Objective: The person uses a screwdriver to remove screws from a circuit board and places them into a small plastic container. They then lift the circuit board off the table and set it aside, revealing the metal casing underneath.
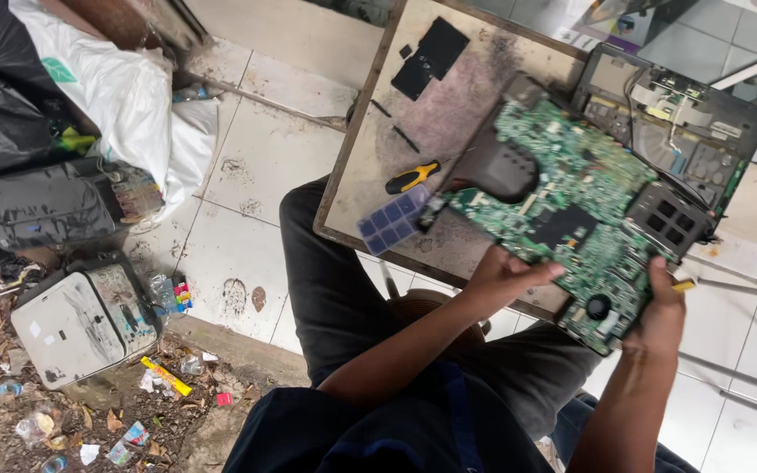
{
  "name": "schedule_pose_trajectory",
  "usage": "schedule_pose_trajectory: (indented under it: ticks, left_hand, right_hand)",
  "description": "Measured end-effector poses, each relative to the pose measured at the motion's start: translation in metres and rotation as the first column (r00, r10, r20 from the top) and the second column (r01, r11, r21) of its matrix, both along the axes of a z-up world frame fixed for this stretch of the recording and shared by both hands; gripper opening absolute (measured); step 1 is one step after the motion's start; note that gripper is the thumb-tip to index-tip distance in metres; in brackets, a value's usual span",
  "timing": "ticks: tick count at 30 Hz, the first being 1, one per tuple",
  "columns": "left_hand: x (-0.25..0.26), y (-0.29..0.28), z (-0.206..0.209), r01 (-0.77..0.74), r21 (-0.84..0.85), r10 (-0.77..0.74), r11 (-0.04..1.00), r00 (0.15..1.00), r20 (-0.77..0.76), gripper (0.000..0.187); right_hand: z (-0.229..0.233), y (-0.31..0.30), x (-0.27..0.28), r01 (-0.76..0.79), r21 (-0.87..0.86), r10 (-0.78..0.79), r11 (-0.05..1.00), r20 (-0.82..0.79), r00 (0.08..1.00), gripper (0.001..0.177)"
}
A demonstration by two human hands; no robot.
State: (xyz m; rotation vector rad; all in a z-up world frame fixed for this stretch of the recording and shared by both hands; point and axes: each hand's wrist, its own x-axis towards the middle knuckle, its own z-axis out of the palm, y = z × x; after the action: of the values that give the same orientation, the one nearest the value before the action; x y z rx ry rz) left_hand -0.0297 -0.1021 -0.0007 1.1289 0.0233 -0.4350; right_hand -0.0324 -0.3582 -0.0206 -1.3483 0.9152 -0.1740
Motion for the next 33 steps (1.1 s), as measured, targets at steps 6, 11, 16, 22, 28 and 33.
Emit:
schedule_pose_trajectory:
  ticks: [6,11,16,22,28,33]
  left_hand:
    - [-0.006,0.084,-0.059,-0.744,0.516,-0.124,0.425,0.517,0.847,0.057]
    - [0.026,0.146,-0.072,-0.508,0.861,-0.331,-0.017,0.815,0.475,0.096]
    - [0.062,0.145,-0.081,-0.653,0.751,-0.467,-0.103,0.698,0.543,0.067]
    - [0.114,0.154,-0.086,-0.552,0.832,-0.547,-0.059,0.715,0.436,0.07]
    - [0.15,0.165,-0.118,-0.721,0.683,-0.552,-0.115,0.618,0.56,0.084]
    - [0.17,0.176,-0.123,-0.714,0.688,-0.546,-0.13,0.63,0.552,0.082]
  right_hand:
    - [0.053,0.001,-0.024,-0.113,-0.005,0.111,0.994,0.237,0.965,0.054]
    - [-0.014,-0.062,-0.039,0.151,0.111,-0.172,0.982,0.21,0.962,0.047]
    - [-0.063,-0.07,-0.043,0.1,0.1,-0.119,0.99,0.207,0.971,0.048]
    - [-0.089,-0.051,-0.036,-0.087,0.032,0.082,0.996,0.131,0.988,0.051]
    - [-0.037,0.023,-0.03,-0.219,-0.257,0.235,0.941,0.034,0.971,0.066]
    - [-0.095,-0.026,0.008,-0.397,-0.444,0.413,0.803,-0.065,0.908,0.051]
